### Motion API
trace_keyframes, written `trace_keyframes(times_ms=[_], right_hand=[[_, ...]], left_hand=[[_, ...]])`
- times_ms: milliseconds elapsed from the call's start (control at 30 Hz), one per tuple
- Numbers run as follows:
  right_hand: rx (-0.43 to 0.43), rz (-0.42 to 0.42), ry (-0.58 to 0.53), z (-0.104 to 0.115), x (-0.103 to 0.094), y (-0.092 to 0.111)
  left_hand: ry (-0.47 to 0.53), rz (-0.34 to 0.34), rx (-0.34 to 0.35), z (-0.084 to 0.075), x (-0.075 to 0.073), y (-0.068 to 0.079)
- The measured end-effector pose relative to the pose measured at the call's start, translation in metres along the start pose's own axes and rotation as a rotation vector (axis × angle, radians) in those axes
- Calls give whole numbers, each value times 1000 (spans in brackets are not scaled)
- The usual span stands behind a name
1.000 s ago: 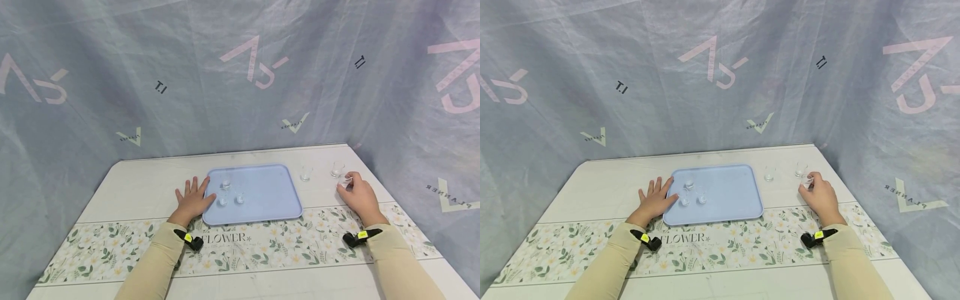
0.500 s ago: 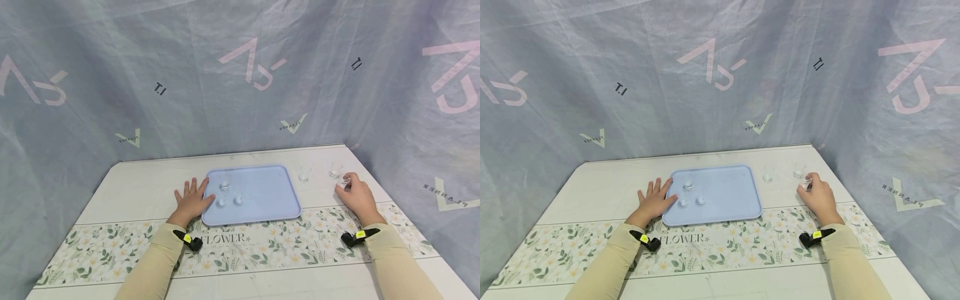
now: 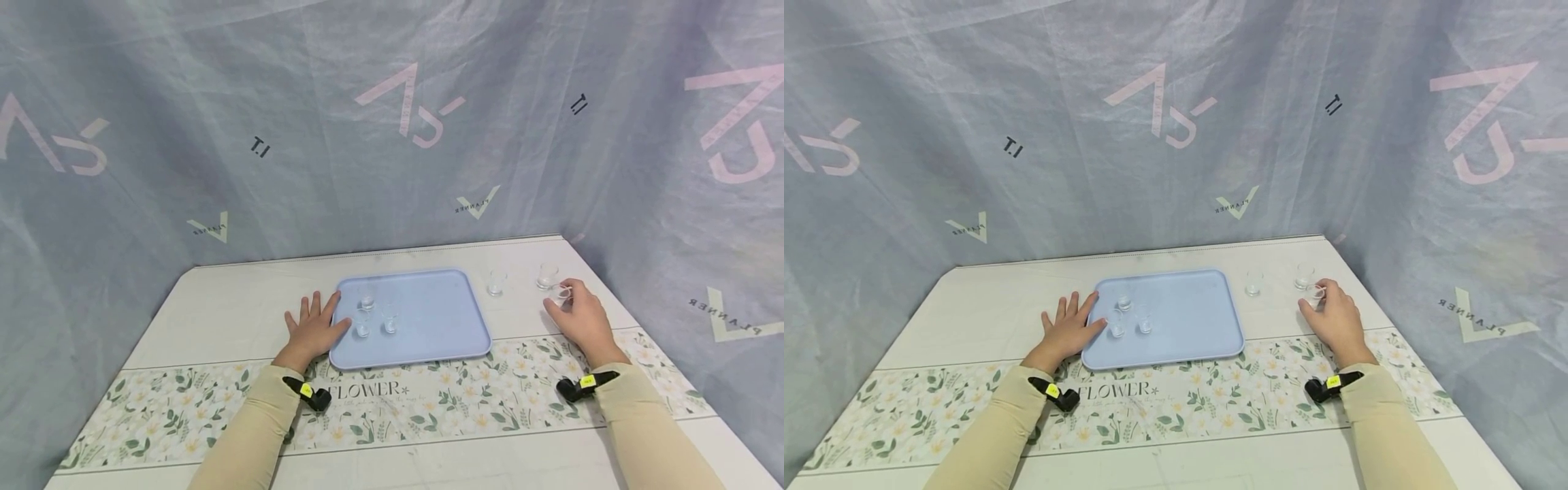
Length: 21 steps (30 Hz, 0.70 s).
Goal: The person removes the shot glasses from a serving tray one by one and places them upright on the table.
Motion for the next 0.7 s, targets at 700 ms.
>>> trace_keyframes(times_ms=[700], right_hand=[[-29, -94, -85, 12, -4, 0]], left_hand=[[11, -5, -5, 1, 2, -1]])
Point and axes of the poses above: each hand's wrist, its own y-axis away from the middle knuckle, its own x-axis out of the palm, z = x × y, the point moved 1 cm from there along -y, towards the middle knuckle, and after that the axes turned 12 degrees about y, right-handed, at the moved point
